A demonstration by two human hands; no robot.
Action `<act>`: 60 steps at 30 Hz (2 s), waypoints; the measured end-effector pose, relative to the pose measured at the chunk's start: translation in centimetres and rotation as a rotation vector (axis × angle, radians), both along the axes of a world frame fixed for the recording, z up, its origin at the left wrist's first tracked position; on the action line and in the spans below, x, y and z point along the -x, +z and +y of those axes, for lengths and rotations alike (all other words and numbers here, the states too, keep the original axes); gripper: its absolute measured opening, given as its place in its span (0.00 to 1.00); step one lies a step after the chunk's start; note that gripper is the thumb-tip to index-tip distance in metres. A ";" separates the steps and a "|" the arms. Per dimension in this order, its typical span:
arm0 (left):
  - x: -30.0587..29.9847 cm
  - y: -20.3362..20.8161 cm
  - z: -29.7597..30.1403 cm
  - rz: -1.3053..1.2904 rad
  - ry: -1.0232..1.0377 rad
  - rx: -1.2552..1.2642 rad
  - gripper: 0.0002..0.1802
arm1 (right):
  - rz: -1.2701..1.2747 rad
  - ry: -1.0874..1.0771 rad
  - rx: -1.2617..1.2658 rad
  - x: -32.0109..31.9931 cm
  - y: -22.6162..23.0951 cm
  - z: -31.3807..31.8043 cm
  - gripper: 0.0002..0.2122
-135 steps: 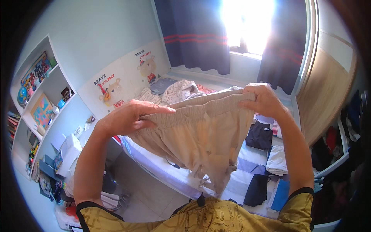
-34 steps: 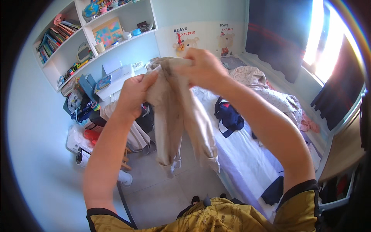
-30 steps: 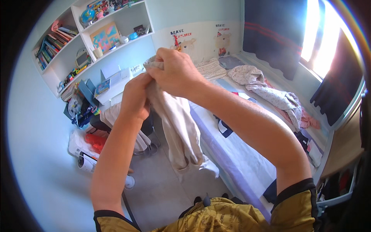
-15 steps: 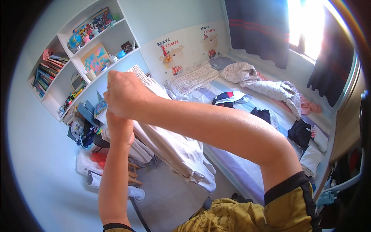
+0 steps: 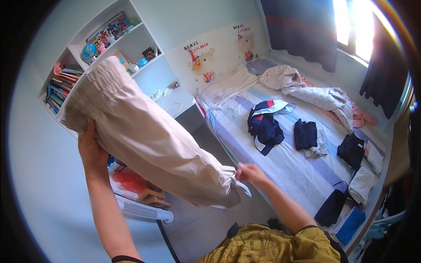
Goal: The person folds a black Nike t-shirt, a pair of beige shorts, and a pair of white pants on a bed. The person handles each item individually, smoothing and folding them into neat stacks on the bed surface.
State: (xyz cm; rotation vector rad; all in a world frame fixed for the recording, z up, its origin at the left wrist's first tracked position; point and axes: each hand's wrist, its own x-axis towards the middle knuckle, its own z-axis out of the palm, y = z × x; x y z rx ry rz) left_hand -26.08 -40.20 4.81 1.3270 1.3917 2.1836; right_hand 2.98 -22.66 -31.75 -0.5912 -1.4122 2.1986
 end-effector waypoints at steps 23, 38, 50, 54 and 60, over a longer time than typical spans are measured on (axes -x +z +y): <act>5.7 3.8 -9.1 -0.110 0.094 -0.086 0.28 | 0.416 -0.180 -0.577 7.4 12.5 -2.4 0.08; 2.8 6.1 -8.4 -0.206 0.212 -0.108 0.27 | 0.188 0.013 -0.434 7.0 14.6 -1.0 0.10; 9.8 -9.9 -9.0 -0.233 0.056 0.350 0.28 | 0.171 0.006 -0.380 10.0 2.1 -5.3 0.19; 8.4 -17.9 -13.3 -0.399 0.036 0.468 0.26 | -0.256 0.549 -0.686 8.6 -3.7 -7.8 0.30; 14.3 -23.7 -11.3 -0.512 0.485 0.481 0.30 | -0.683 0.283 -1.015 17.6 -4.9 -4.2 0.14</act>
